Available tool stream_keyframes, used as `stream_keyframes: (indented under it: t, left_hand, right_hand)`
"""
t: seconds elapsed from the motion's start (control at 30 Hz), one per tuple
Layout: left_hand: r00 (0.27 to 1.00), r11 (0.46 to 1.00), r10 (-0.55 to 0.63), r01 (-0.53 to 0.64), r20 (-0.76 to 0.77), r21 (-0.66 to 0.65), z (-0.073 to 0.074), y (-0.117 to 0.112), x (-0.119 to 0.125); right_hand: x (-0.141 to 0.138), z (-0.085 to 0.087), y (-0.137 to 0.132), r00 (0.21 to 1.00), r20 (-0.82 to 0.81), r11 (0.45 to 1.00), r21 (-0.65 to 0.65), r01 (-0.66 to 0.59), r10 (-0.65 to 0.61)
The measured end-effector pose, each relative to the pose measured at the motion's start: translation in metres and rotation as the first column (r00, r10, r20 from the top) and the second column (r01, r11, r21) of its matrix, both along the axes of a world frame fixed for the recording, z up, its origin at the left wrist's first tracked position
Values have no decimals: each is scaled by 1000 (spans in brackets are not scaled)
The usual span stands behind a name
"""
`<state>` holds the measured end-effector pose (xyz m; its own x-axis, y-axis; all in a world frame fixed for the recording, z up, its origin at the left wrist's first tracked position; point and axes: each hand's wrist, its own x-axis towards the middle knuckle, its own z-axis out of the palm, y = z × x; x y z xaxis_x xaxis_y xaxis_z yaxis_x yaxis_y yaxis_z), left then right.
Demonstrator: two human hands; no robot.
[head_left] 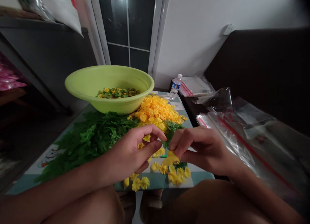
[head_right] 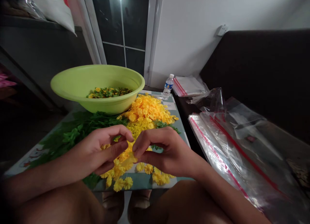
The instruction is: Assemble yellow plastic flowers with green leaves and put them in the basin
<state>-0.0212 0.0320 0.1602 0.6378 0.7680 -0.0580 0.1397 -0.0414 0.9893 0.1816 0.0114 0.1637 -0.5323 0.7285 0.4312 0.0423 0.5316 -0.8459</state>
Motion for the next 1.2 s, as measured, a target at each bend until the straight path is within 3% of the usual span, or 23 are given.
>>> stream_keyframes:
  t: [0.03, 0.07, 0.1, 0.17, 0.33, 0.43, 0.7, 0.87, 0.93, 1.0, 1.07, 1.2]
  left_hand:
    - [999, 977, 15, -6, -39, 214, 1, -3, -1]
    - [997, 907, 29, 3, -71, 421, 2, -5, -2]
    - [994, 807, 42, 27, -103, 589, 3, -8, -4]
    - [981, 615, 60, 110, -185, 780, 5, -12, -7]
    - [940, 230, 169, 254, -296, 939, 12, -15, -11]
    - [934, 117, 193, 284, -302, 952, 16, -16, -10]
    - [920, 50, 181, 344, -347, 938, 17, -17, -13]
    - [923, -59, 253, 315, -291, 947, 9, -17, -16]
    - [913, -56, 268, 332, -307, 941, 8, -18, -16]
    - [908, -19, 257, 347, -331, 938, 10, -19, -16]
    - [907, 59, 225, 352, -356, 934, 12, -19, -17]
    - [922, 324, 165, 284, -349, 902, 15, -20, -20]
  right_hand:
    - [0, 1, -2, 999, 49, 998, 56, 14, -17]
    - [-1, 3, -4, 996, 88, 994, 111, 22, -32]
    - [-1, 4, -6, 992, 117, 987, 160, 27, -46]
    - [-2, 7, -9, 986, 155, 972, 233, 29, -66]
    - [-5, 9, -16, 970, 222, 948, 317, 26, -100]
    - [-5, 10, -18, 963, 249, 946, 323, 18, -104]
    - [-6, 10, -17, 958, 281, 944, 327, -40, -57]
    - [-7, 12, -17, 955, 294, 964, 262, -44, -37]
    - [-7, 14, -17, 953, 300, 975, 219, -35, -34]
    - [-7, 14, -16, 949, 314, 983, 185, -17, -43]
    - [-7, 14, -16, 938, 338, 984, 179, 13, -74]
    - [-6, 13, -16, 930, 348, 978, 202, 51, -120]
